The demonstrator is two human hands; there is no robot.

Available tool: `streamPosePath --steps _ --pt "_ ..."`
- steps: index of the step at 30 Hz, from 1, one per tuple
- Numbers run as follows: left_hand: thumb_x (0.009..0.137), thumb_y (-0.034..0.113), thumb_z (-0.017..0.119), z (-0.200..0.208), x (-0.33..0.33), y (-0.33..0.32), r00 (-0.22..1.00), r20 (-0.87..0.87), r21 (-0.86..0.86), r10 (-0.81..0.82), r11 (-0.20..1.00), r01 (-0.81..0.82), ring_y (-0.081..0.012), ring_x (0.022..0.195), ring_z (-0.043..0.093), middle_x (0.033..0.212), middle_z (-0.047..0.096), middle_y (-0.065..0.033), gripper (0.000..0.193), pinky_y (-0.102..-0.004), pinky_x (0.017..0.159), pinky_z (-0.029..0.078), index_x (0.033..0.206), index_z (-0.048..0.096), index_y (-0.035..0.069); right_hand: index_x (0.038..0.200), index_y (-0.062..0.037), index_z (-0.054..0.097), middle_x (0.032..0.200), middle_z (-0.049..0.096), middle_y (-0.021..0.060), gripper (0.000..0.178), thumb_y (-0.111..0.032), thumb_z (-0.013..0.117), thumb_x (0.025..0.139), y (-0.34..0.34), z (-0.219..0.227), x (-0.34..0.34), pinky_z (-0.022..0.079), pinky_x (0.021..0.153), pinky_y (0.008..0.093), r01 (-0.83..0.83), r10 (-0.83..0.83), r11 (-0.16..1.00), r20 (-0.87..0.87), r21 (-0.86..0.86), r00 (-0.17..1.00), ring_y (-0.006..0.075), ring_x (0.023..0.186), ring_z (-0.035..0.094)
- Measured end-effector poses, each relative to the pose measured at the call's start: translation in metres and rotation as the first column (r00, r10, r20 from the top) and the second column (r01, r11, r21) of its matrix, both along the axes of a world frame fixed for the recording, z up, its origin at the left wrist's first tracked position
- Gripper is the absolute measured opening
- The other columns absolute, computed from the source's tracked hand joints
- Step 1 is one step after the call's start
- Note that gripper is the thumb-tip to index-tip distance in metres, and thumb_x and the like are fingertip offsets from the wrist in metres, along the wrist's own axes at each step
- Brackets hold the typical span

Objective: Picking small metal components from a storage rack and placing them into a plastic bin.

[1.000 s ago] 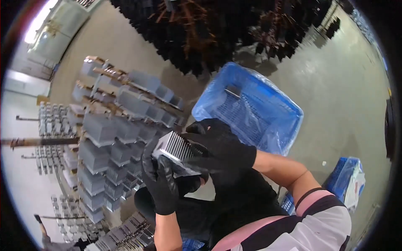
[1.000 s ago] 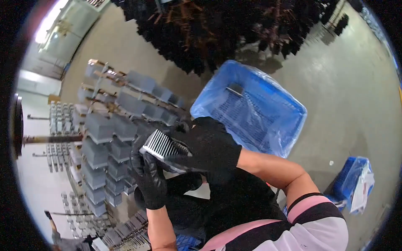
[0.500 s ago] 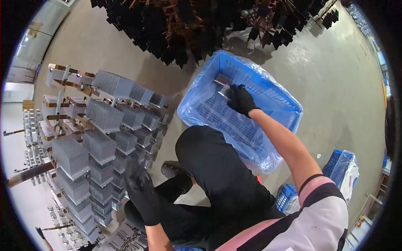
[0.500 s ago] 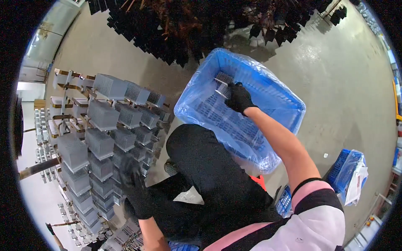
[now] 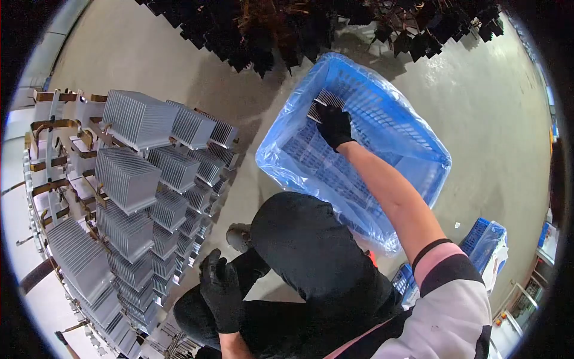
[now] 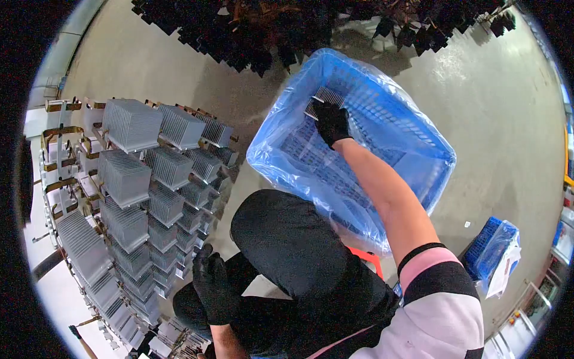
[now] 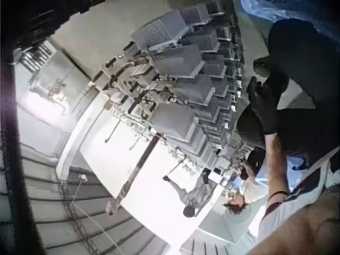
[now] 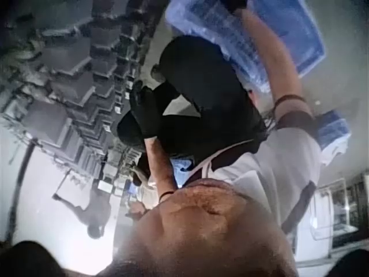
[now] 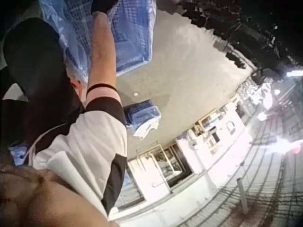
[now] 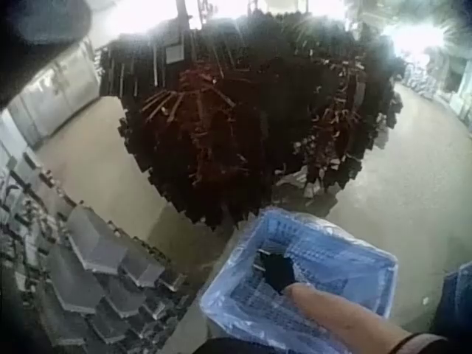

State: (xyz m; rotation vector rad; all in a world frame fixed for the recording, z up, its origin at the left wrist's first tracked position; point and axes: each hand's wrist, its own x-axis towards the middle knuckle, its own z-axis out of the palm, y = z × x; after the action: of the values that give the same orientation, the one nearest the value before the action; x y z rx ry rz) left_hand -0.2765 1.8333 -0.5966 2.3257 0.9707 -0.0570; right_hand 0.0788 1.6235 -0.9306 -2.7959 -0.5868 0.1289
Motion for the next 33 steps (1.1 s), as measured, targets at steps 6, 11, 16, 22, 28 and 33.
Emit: streamPosePath --steps 6,11,16,22,28,33 --pt "0.093 0.006 0.061 -0.001 0.01 -0.006 0.996 -0.002 0.03 -0.089 0.996 0.089 -0.0316 0.104 0.064 0.122 0.061 -0.0207 0.035 -0.0391 0.089 0.051 0.126 0.057 -0.002 0.135 -0.0218 0.057 0.121 0.064 0.0101 0.058 -0.023 0.068 0.078 -0.015 -0.002 0.002 0.045 0.087 0.052 -0.038 0.042 0.999 0.137 -0.032 0.99 0.0336 0.119 0.054" --pt "0.091 0.007 0.062 -0.013 -0.006 -0.001 0.972 -0.064 0.103 -0.225 0.968 0.23 -0.036 0.107 0.061 0.124 0.06 -0.0203 0.036 -0.0425 0.094 0.049 0.126 0.058 -0.001 0.134 -0.0209 0.058 0.127 0.062 0.0112 0.051 -0.021 0.063 0.083 -0.009 -0.017 0.015 0.044 0.088 0.0515 -0.031 0.031 1.0 0.147 -0.006 0.989 0.0344 0.122 0.053" --pt "0.087 0.008 0.066 -0.006 -0.006 -0.008 0.965 0.011 0.179 -0.263 0.95 0.257 -0.0368 0.11 0.061 0.124 0.062 -0.0194 0.036 -0.0429 0.095 0.049 0.122 0.06 0.001 0.133 -0.0182 0.058 0.134 0.057 0.0157 0.046 -0.012 0.05 0.089 -0.035 -0.008 0.024 0.043 0.097 0.0526 -0.009 0.024 0.991 0.115 -0.131 0.993 0.0356 0.124 0.053" --pt "0.087 0.01 0.07 0.106 -0.024 0.003 0.919 0.158 0.57 -0.362 0.793 0.215 -0.0341 0.109 0.064 0.117 0.067 -0.0164 0.033 -0.0427 0.097 0.049 0.118 0.064 0.002 0.127 -0.0097 0.062 0.128 0.062 0.0192 0.036 -0.021 0.055 0.094 0.027 0.152 -0.015 0.045 0.098 0.0513 -0.192 0.174 0.974 0.149 0.119 0.973 0.0369 0.116 0.059" --pt "0.094 0.009 0.064 0.207 -0.025 0.072 0.919 0.235 0.887 -0.316 0.457 -0.07 -0.0328 0.115 0.062 0.122 0.067 -0.0137 0.028 -0.0445 0.103 0.045 0.121 0.065 0.004 0.127 -0.0006 0.061 0.121 0.066 0.019 0.039 -0.025 0.062 0.096 0.101 0.412 -0.104 0.051 0.093 0.0416 -0.453 0.588 0.392 0.16 0.801 0.793 0.0334 0.109 0.065" --pt "0.087 0.01 0.065 0.239 0.023 0.12 0.895 0.078 0.879 -0.439 0.453 0.146 -0.0345 0.122 0.056 0.129 0.061 -0.0172 0.04 -0.0464 0.105 0.042 0.127 0.061 0.005 0.141 -0.0015 0.046 0.124 0.062 0.0225 0.052 -0.027 0.06 0.098 0.191 0.461 -0.149 0.053 0.088 0.0373 -0.637 0.75 0.19 0.308 0.747 0.585 0.029 0.108 0.066"
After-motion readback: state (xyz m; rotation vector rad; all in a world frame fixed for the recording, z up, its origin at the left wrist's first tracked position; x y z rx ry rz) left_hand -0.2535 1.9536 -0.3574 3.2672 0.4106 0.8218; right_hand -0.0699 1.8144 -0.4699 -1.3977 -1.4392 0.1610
